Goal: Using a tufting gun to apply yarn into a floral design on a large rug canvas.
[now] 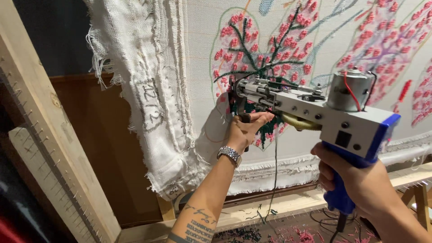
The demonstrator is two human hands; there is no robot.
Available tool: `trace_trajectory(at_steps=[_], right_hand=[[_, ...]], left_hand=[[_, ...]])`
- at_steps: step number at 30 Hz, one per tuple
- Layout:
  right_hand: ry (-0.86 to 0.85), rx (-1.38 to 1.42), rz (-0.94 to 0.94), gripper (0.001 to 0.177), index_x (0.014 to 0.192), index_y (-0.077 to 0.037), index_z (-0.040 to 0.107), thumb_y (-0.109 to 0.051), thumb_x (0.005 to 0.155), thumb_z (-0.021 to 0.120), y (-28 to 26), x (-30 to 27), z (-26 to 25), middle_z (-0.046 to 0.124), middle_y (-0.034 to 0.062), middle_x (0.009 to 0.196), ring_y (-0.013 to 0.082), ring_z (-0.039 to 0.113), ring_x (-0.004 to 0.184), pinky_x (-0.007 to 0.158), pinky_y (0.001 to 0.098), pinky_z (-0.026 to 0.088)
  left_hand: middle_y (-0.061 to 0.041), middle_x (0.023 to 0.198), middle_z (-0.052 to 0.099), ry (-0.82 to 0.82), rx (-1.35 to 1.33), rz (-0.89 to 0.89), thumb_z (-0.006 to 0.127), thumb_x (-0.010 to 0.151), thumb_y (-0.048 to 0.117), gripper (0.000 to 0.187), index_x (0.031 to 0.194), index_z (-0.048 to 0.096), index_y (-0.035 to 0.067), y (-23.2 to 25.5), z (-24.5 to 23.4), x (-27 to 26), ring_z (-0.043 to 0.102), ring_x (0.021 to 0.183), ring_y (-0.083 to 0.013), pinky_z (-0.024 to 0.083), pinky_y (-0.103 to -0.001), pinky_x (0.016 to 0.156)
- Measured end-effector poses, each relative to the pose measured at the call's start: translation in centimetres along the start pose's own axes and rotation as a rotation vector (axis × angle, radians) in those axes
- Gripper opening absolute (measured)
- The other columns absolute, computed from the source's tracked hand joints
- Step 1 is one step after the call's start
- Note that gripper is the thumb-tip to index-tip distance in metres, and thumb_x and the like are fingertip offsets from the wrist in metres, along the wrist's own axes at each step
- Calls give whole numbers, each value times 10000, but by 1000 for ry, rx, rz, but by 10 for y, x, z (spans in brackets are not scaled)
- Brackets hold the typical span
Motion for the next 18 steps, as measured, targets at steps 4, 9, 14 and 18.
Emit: trace_trajectory(at_steps=[4, 9, 14, 18], right_hand=[[4, 29, 13, 155, 1042, 44, 657, -76, 954, 703, -4, -1, 3, 508, 102, 647, 212, 475, 480, 421, 376, 372], [-3, 53, 67, 209, 1136, 16, 680, -112, 972, 694, 1, 0, 3, 492, 78, 654, 190, 459, 500, 435, 360, 367], [-35, 95, 40, 212, 1127, 45, 654, -106, 983, 690, 2, 1, 1, 499, 93, 652, 199, 463, 495, 435, 362, 382], [-20, 64, 20, 201, 1076, 88, 657, -89, 985, 687, 3, 1, -1, 520, 112, 667, 220, 485, 495, 430, 377, 392]], left_hand=[[-80, 997, 801, 86, 147, -174, 766, 901, 81, 159, 1029, 800, -7, 25, 0, -6, 572, 571, -51, 328, -229, 398], [-67, 1057, 814, -15, -8, 19, 786, 954, 99, 166, 1077, 812, -10, -5, -4, 3, 747, 865, -8, 546, -200, 655], [-61, 988, 807, 61, 186, -184, 775, 925, 128, 175, 1050, 802, 8, 57, 8, -17, 583, 611, -44, 371, -230, 448], [-67, 1017, 805, 20, 134, -92, 751, 926, 107, 182, 1076, 795, 14, 42, 5, -12, 632, 679, -22, 371, -243, 459]])
Point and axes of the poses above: each hand's wrist, its own x-axis towards the middle knuckle, its own z-axis out of the palm, y = z × x, the point moved 6 cm from there along x, towards the middle knuckle
